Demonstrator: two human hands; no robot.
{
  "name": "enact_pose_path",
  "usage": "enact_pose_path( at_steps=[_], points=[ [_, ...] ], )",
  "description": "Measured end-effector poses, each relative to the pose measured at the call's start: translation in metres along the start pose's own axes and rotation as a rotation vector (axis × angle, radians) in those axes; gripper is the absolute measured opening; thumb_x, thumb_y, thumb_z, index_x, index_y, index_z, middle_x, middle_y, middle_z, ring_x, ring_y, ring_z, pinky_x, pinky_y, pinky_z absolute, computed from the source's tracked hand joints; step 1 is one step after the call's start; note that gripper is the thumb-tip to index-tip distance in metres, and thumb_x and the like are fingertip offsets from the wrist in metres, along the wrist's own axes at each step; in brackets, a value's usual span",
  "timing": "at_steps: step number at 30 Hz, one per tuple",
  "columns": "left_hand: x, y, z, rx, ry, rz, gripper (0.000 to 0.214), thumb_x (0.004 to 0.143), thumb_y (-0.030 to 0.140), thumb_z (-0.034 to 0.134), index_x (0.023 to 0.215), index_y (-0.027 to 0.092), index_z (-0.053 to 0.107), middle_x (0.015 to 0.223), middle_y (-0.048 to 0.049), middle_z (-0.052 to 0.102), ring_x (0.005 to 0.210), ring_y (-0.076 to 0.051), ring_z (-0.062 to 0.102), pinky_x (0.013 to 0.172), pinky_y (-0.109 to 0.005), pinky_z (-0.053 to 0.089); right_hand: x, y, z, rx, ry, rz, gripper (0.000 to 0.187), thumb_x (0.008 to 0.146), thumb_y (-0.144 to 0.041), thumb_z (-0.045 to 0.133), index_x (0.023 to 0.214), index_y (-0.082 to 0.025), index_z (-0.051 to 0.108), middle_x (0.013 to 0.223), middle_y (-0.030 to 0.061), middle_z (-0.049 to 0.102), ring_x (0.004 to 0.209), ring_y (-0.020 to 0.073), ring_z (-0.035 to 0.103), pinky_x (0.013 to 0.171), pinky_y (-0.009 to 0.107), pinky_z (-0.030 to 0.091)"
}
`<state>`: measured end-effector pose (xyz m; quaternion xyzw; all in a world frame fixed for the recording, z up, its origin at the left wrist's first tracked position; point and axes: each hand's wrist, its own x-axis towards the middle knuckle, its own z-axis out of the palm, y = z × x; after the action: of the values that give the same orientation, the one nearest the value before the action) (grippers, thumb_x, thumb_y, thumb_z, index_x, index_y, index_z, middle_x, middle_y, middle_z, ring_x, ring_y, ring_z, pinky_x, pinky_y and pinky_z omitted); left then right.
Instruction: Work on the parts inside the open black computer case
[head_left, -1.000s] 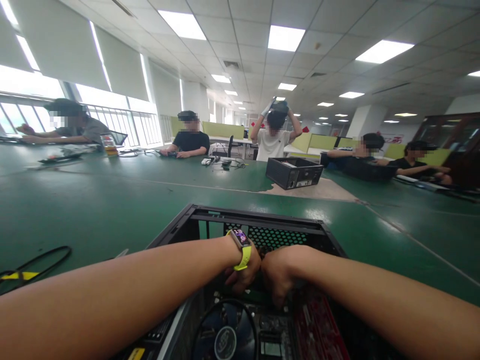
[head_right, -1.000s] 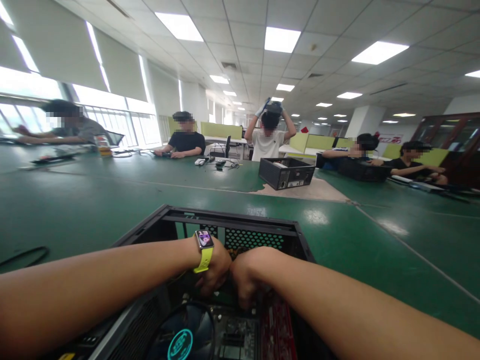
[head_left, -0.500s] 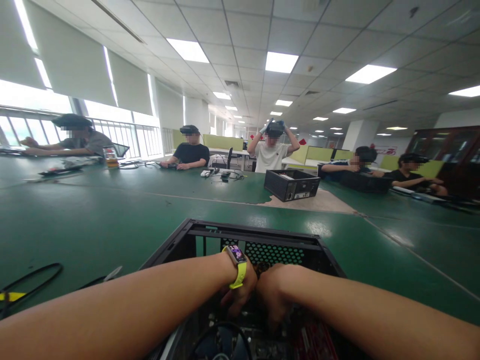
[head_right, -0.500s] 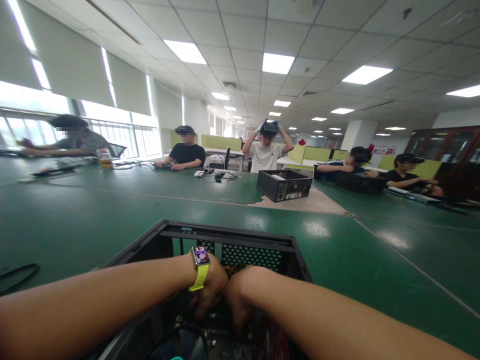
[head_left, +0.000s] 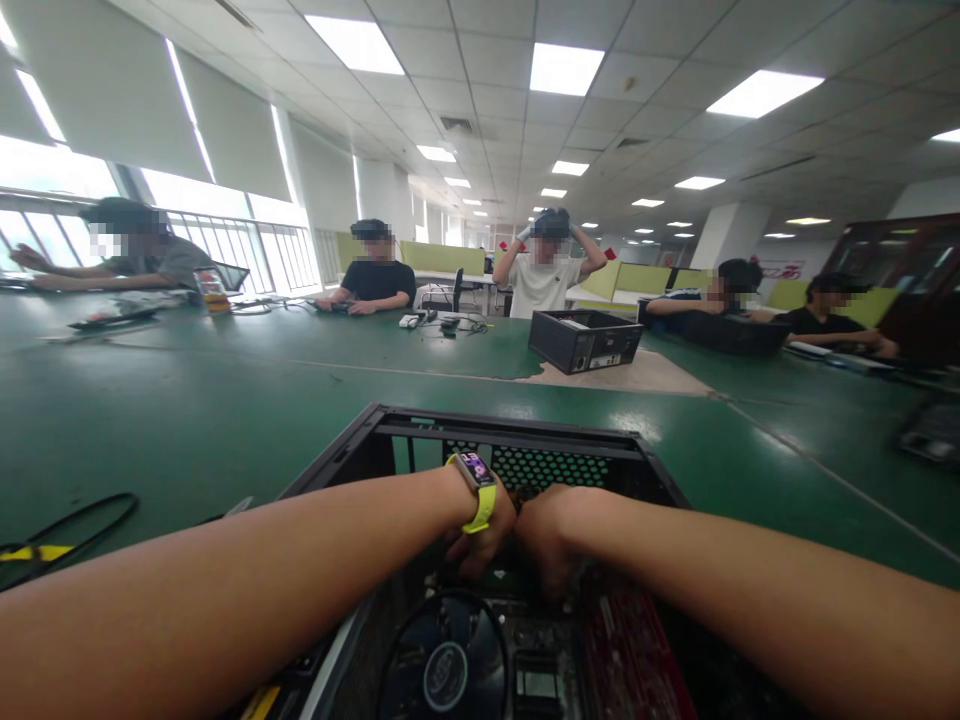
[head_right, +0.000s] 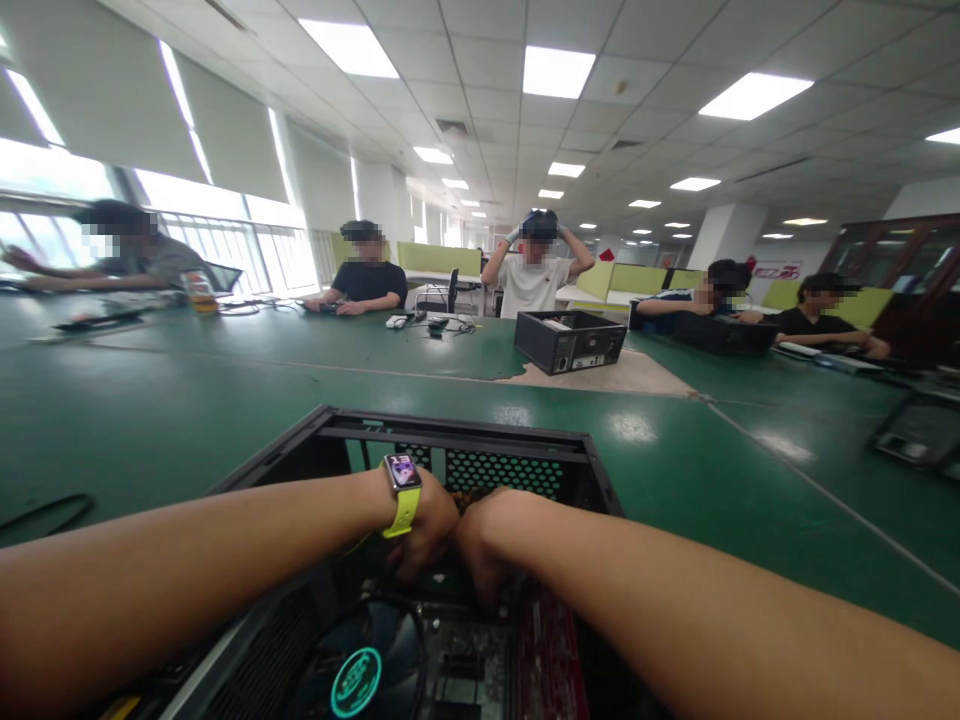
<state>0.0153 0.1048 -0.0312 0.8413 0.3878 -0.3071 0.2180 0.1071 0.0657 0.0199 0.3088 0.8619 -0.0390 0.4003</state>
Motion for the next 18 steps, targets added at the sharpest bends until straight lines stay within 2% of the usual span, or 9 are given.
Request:
enact_pose_path(
  at_steps=[2,4,9,13,18],
  points=[
    [-0.005,0.003,-0.002,-0.041,-0.254,-0.048,0.020,0.047,0.008,0.075,0.037,0.015,0.059,0.044,-0.0070,0.063,0.047,-0.022,0.060,0.045,-0.030,0.050,0.001,0.001,0.002,0.043,0.034,-0.020,0.019,0.042,-0.021,0.077,0.048,-0.019,0.059,0.052,-0.0015,0.060,0.067,0.0214,0.064,0.062,0.029,0.050],
    [-0.009,0.006,-0.005,-0.068,-0.377,-0.080,0.022,0.053,0.009,0.072,0.038,0.015,0.058,0.046,-0.0068,0.062,0.049,-0.022,0.061,0.046,-0.031,0.051,0.003,0.002,0.003,0.074,0.048,-0.030,0.021,0.041,-0.022,0.077,0.044,-0.019,0.056,0.049,-0.0013,0.058,0.065,0.0220,0.064,0.061,0.030,0.050],
    [-0.011,0.009,-0.009,-0.075,-0.423,-0.108,0.022,0.052,0.007,0.074,0.040,0.015,0.057,0.045,-0.0038,0.061,0.051,-0.020,0.059,0.048,-0.030,0.050,0.011,0.003,0.006,0.087,-0.007,-0.011,0.024,0.040,-0.022,0.077,0.040,-0.018,0.053,0.048,0.0009,0.057,0.066,0.0253,0.064,0.061,0.034,0.051],
    [-0.009,0.008,-0.010,-0.074,-0.438,-0.108,0.021,0.052,0.007,0.074,0.041,0.015,0.058,0.045,-0.0038,0.061,0.053,-0.021,0.060,0.048,-0.029,0.050,0.012,0.003,0.008,0.147,-0.016,0.014,0.020,0.044,-0.023,0.076,0.046,-0.018,0.057,0.054,0.0011,0.061,0.073,0.0242,0.064,0.062,0.031,0.052],
    [-0.007,0.007,-0.009,-0.092,-0.449,-0.091,0.020,0.054,0.009,0.073,0.041,0.016,0.058,0.044,-0.0032,0.060,0.051,-0.020,0.059,0.048,-0.029,0.050,0.016,0.004,0.012,0.190,-0.095,0.011,0.016,0.044,-0.021,0.073,0.050,-0.018,0.059,0.062,0.0019,0.064,0.077,0.0233,0.064,0.060,0.027,0.051]
  ],
)
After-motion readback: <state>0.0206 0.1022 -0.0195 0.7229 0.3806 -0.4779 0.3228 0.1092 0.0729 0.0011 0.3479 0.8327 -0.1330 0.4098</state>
